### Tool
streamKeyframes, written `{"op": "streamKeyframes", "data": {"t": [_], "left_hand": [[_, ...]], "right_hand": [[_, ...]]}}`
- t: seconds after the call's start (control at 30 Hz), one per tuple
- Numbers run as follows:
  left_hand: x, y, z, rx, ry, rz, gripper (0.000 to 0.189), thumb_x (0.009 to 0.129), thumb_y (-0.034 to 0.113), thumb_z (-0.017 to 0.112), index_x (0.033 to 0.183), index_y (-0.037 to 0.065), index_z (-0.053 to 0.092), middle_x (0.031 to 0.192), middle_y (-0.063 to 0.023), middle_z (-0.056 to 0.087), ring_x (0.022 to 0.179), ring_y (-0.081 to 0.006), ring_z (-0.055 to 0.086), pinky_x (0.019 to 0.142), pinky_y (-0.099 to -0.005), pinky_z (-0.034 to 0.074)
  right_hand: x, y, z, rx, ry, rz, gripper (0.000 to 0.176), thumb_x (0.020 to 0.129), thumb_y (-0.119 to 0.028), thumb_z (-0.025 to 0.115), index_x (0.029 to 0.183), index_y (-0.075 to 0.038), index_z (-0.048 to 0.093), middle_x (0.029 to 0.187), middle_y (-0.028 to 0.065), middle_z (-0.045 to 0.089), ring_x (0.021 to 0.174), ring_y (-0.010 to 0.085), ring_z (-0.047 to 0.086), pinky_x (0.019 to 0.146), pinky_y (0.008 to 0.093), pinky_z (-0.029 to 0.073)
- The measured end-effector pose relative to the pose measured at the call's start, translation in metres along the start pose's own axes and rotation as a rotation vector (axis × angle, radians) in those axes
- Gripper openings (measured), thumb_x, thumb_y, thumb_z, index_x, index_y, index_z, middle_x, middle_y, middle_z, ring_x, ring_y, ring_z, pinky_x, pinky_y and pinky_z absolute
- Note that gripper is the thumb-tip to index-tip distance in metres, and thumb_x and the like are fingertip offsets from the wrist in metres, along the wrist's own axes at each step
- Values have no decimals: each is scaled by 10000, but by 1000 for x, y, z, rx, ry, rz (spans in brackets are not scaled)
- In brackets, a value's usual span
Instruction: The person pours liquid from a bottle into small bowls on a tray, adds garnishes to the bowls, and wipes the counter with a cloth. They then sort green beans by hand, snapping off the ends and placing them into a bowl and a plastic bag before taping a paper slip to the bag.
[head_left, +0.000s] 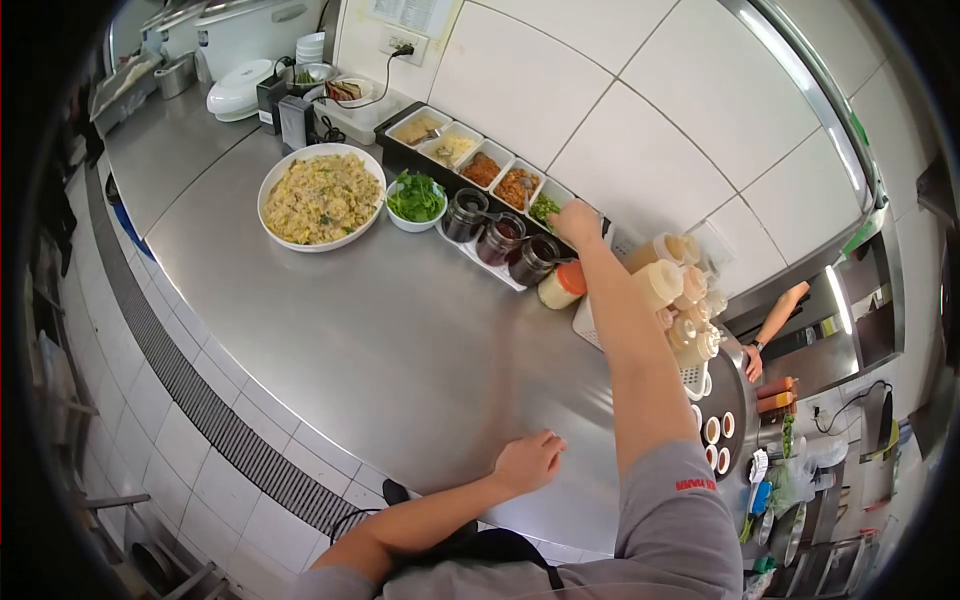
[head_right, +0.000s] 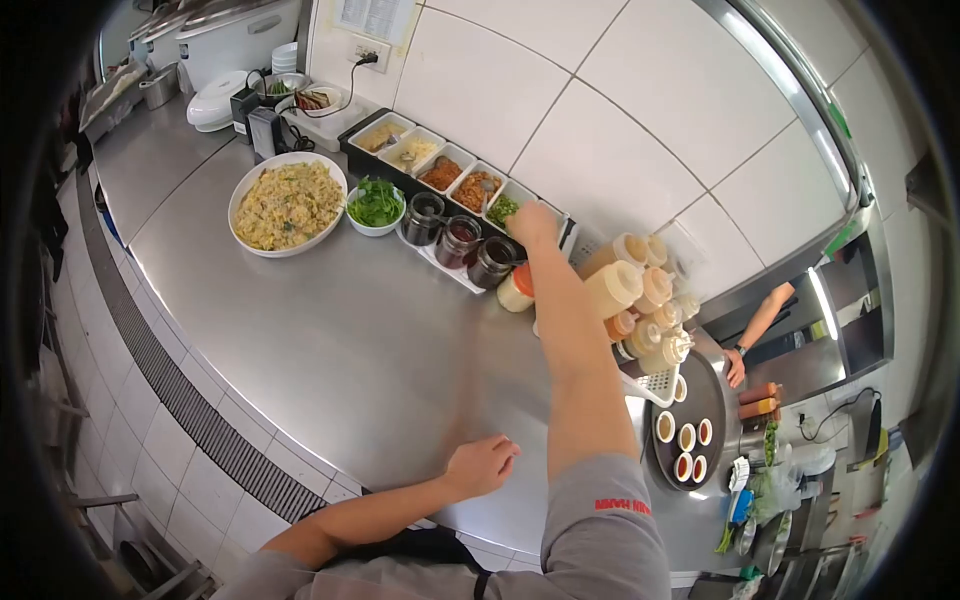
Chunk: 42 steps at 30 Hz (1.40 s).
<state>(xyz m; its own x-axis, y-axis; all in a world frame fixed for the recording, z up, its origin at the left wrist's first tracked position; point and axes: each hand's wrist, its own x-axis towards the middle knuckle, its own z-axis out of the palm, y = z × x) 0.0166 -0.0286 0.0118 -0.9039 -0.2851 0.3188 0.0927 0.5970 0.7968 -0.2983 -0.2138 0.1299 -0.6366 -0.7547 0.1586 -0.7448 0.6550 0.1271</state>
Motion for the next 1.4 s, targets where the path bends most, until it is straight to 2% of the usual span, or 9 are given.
{"op": "streamKeyframes", "data": {"t": [0.2, 0.33, 0.57, 0.63, 0.77, 0.83, 0.97, 1.03, 1.4], "left_hand": [[0, -1, 2, -32, -4, 23, 88, 734, 143, 543, 819, 120, 533, 794, -54, 530, 629, -251, 574, 562, -355, 487], [1, -1, 2, -34, -13, 60, 89, 730, 142, 546, 814, 119, 533, 785, -56, 534, 632, -244, 577, 559, -354, 486], [0, 1, 0, -27, -44, 13, 86, 726, 138, 557, 812, 125, 560, 772, -37, 551, 672, -217, 576, 578, -340, 482], [2, 0, 1, -27, -44, 18, 84, 727, 137, 556, 810, 124, 561, 768, -36, 552, 679, -218, 577, 581, -340, 482], [1, 1, 2, -32, -40, 13, 82, 733, 136, 550, 812, 123, 567, 778, -35, 559, 692, -219, 578, 587, -344, 482], [2, 1, 2, -26, -42, 9, 83, 734, 135, 549, 813, 123, 569, 784, -34, 562, 695, -219, 579, 588, -344, 482], [2, 1, 3, -10, -33, 14, 74, 743, 139, 541, 808, 124, 572, 789, -35, 567, 695, -219, 584, 580, -349, 482], [0, 2, 3, 0, -37, 4, 71, 745, 141, 538, 806, 125, 573, 783, -34, 568, 688, -219, 586, 571, -352, 481], [-1, 7, 5, 41, -34, -87, 89, 758, 172, 532, 830, 130, 563, 804, -37, 567, 657, -255, 590, 543, -387, 482]], "right_hand": [[30, -3, 3, -60, -493, 50, 254, 715, -163, 514, 857, -9, 657, 956, 193, 612, 871, 326, 601, 748, 396, 482], [-2, -4, -9, -19, 0, 126, 224, 725, -145, 491, 808, -25, 660, 861, 175, 634, 815, 324, 615, 712, 394, 494], [-5, 7, 12, 58, -14, 97, 218, 744, -130, 471, 777, -28, 661, 825, 159, 638, 818, 303, 616, 711, 398, 493], [17, 40, 48, -118, -20, -209, 220, 739, -118, 465, 775, -40, 667, 823, 161, 635, 817, 306, 615, 715, 390, 492], [-3, 38, 17, -340, -120, -182, 201, 758, -112, 463, 786, -87, 660, 861, 120, 630, 787, 277, 604, 685, 370, 482], [2, 60, 46, -4, -14, -28, 219, 789, -109, 441, 790, -98, 660, 731, 126, 619, 617, 270, 583, 547, 398, 450], [-15, 46, 44, 365, -54, 268, 211, 756, -113, 476, 789, -56, 676, 804, 162, 635, 688, 279, 619, 611, 390, 487], [-37, 20, 1, 1007, -92, 657, 243, 812, -103, 396, 842, -91, 637, 543, -1, 390, 422, 125, 321, 363, 284, 245], [-85, 36, -71, 1533, -86, 514, 229, 783, -36, 436, 951, -15, 589, 551, -34, 371, 423, 54, 246, 371, 214, 173]]}}
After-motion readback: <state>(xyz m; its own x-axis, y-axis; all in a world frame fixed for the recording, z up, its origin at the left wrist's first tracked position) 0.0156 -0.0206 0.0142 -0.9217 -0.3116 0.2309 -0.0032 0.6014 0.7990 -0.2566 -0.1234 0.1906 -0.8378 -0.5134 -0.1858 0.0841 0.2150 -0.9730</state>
